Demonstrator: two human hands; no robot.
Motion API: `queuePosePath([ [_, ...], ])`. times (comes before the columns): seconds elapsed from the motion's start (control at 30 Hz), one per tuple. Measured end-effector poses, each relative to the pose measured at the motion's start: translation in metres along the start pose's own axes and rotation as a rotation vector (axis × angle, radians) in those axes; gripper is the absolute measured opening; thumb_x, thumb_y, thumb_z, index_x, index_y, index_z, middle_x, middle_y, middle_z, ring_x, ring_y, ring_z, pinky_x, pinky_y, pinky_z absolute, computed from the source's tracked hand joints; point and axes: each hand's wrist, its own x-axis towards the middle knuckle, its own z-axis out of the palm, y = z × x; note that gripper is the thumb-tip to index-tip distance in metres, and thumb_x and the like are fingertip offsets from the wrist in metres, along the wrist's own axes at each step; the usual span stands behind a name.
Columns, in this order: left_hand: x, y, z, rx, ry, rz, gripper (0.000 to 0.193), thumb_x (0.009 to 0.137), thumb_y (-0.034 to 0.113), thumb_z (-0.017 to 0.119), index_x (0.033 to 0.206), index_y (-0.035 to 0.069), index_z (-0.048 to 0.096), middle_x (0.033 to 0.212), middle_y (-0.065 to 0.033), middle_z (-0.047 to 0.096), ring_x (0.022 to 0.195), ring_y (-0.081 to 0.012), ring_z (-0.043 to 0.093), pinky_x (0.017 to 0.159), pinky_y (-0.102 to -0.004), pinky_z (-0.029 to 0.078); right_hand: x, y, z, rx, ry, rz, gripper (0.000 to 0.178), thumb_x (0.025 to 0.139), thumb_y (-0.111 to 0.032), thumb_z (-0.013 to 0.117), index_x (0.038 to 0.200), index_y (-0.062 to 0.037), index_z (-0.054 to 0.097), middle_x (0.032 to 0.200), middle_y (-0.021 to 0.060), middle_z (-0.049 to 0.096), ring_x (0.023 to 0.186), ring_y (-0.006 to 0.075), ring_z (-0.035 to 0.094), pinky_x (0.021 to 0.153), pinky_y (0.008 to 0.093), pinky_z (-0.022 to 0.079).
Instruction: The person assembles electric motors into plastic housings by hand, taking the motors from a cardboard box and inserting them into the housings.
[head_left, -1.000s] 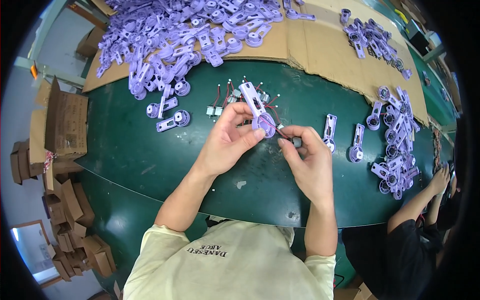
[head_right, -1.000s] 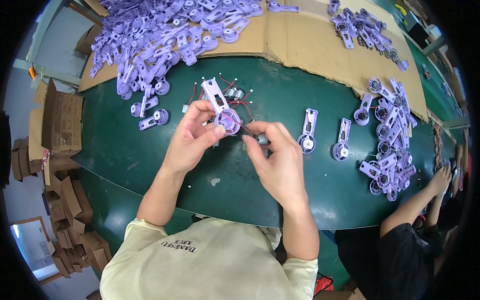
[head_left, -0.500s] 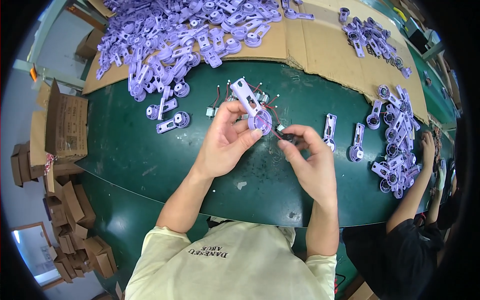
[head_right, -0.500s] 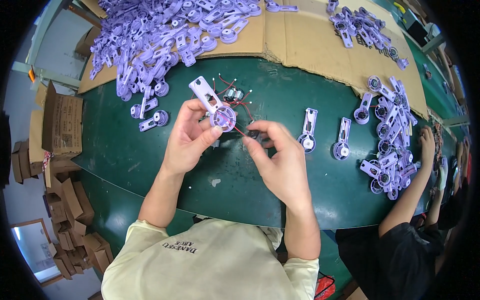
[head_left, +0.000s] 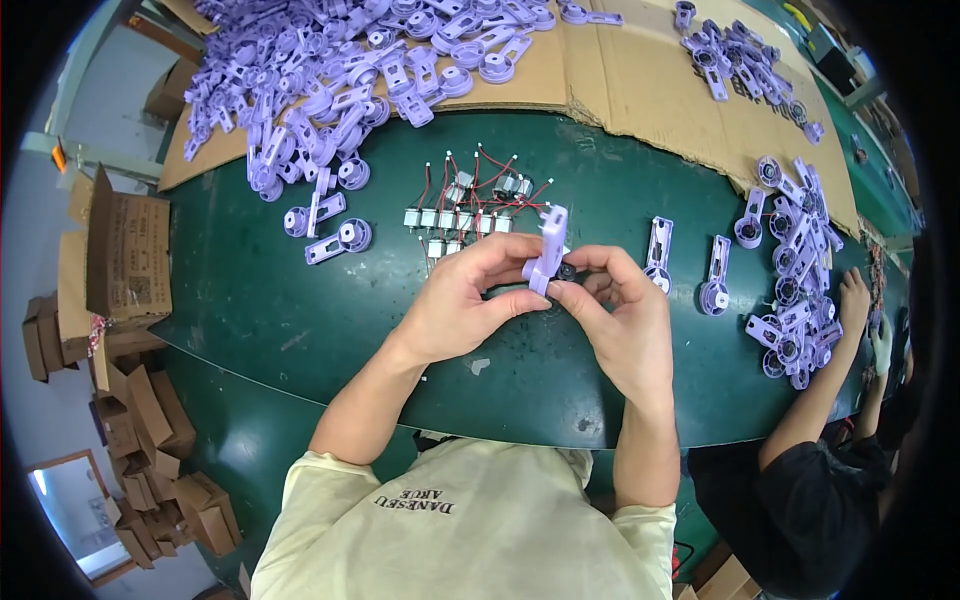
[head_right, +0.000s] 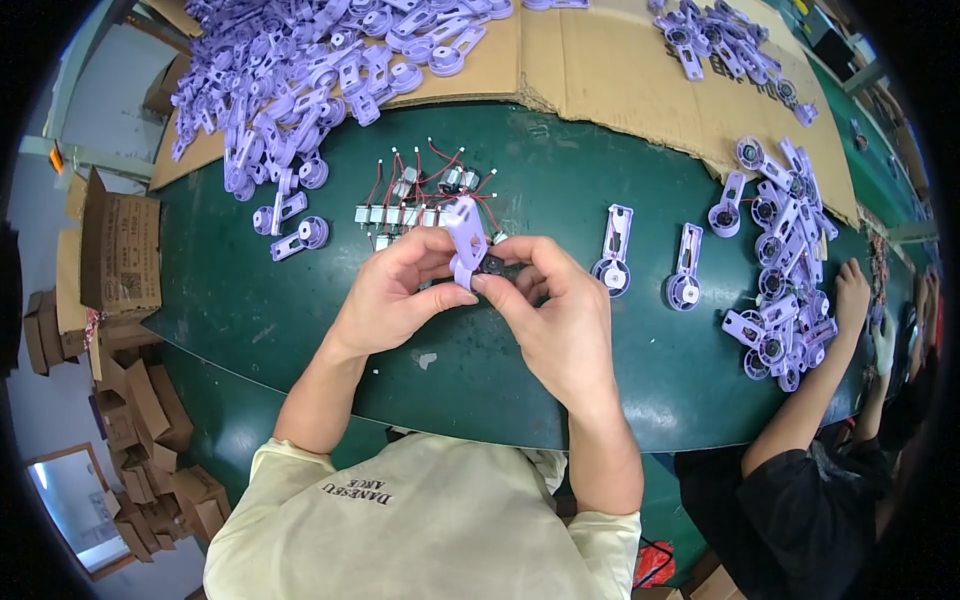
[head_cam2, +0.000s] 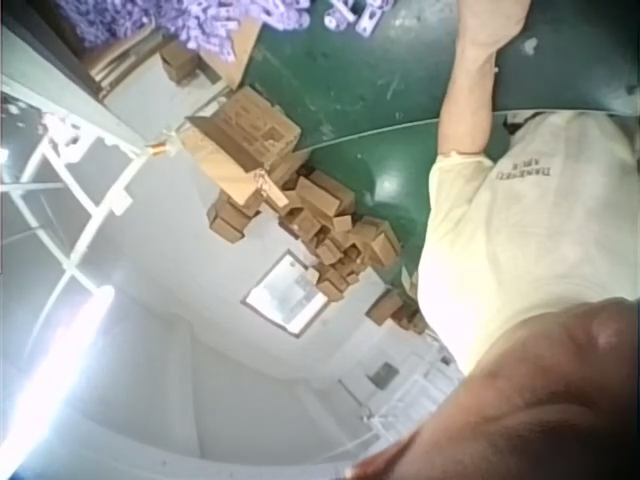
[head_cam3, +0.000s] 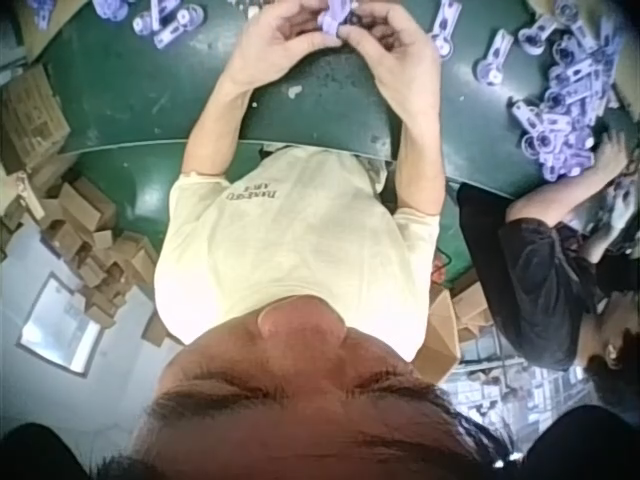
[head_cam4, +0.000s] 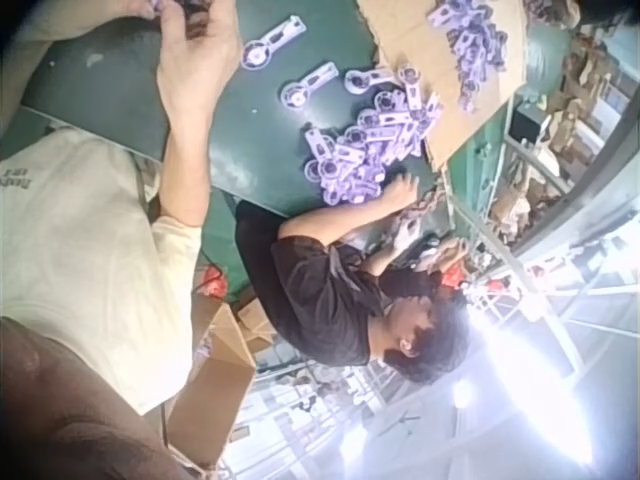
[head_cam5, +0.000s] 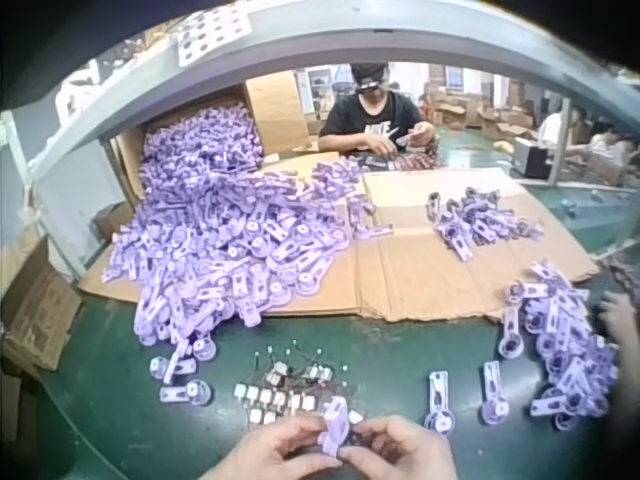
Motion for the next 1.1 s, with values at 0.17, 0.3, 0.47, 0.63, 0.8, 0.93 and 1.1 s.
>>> queuePosePath([
  [0.17, -0.001, 0.0, 0.002, 0.006, 0.0, 0.011, 0.038, 0.086, -0.007, 0.066, 0.121, -0.006, 0.053, 0.12, -0.0122, 0.059, 0.108, -0.0193, 0.063, 0.095, -0.0341, 0.054, -0.001, -0.003, 0.004, 0.306, -0.02, 0.026, 0.022, 0.09, 0.004, 0.064, 0.109, 0.0025, 0.053, 0.09, 0.0064, 0.067, 0.082, 0.0095, 0.063, 0.072, 0.0221, 0.051],
  [0.3, -0.002, -0.001, -0.001, -0.082, 0.024, -0.037, 0.038, 0.087, -0.007, 0.064, 0.123, -0.005, 0.051, 0.117, -0.0125, 0.061, 0.106, -0.019, 0.064, 0.094, -0.0336, 0.054, -0.001, -0.004, 0.005, 0.457, -0.029, 0.074, 0.02, 0.089, 0.004, 0.063, 0.107, 0.0031, 0.053, 0.092, 0.008, 0.067, 0.083, 0.0114, 0.065, 0.073, 0.0235, 0.053],
  [0.47, -0.003, 0.009, -0.002, -0.136, -0.028, -0.079, 0.035, 0.09, -0.003, 0.063, 0.123, -0.005, 0.05, 0.116, -0.0128, 0.063, 0.107, -0.0187, 0.064, 0.091, -0.0309, 0.054, -0.001, -0.003, 0.014, 0.573, 0.027, -0.068, 0.023, 0.088, 0.001, 0.068, 0.105, 0.0019, 0.053, 0.088, 0.0037, 0.063, 0.078, 0.0076, 0.062, 0.064, 0.0194, 0.048],
  [0.63, -0.003, 0.012, 0.003, -0.231, 0.035, -0.062, 0.039, 0.091, -0.002, 0.064, 0.127, -0.003, 0.051, 0.115, -0.0095, 0.064, 0.107, -0.0162, 0.063, 0.09, -0.0293, 0.053, 0.003, 0.008, 0.018, 0.01, 0.196, -0.332, 0.017, 0.081, 0.001, 0.074, 0.089, -0.0011, 0.06, 0.079, 0.0027, 0.053, 0.063, 0.0089, 0.053, 0.056, 0.0231, 0.043],
  [0.8, -0.002, 0.013, 0.002, -0.205, 0.086, -0.118, 0.034, 0.091, -0.003, 0.063, 0.124, -0.002, 0.057, 0.113, -0.007, 0.064, 0.103, -0.0128, 0.062, 0.09, -0.028, 0.051, 0.001, -0.001, 0.023, -0.108, 0.1, -0.378, 0.015, 0.081, -0.001, 0.074, 0.088, -0.0007, 0.061, 0.078, 0.0045, 0.054, 0.061, 0.0117, 0.054, 0.053, 0.026, 0.045],
  [0.93, -0.004, 0.009, -0.006, -0.137, 0.067, -0.127, 0.028, 0.091, 0.0, 0.063, 0.12, -0.001, 0.059, 0.119, -0.0073, 0.061, 0.107, -0.0154, 0.059, 0.095, -0.032, 0.048, 0.005, 0.002, 0.022, 0.019, 0.153, -0.356, 0.024, 0.087, -0.001, 0.068, 0.108, -0.0001, 0.057, 0.086, 0.0052, 0.061, 0.069, 0.0126, 0.06, 0.061, 0.0254, 0.048],
  [1.1, 0.0, 0.004, 0.002, -0.141, 0.083, -0.066, 0.029, 0.091, 0.0, 0.064, 0.12, -0.001, 0.059, 0.12, -0.0074, 0.06, 0.108, -0.0167, 0.059, 0.096, -0.033, 0.049, 0.005, 0.01, 0.024, 0.269, 0.08, -0.241, 0.023, 0.089, -0.003, 0.066, 0.111, 0.0001, 0.057, 0.091, 0.0064, 0.067, 0.075, 0.0102, 0.063, 0.065, 0.0238, 0.05],
])
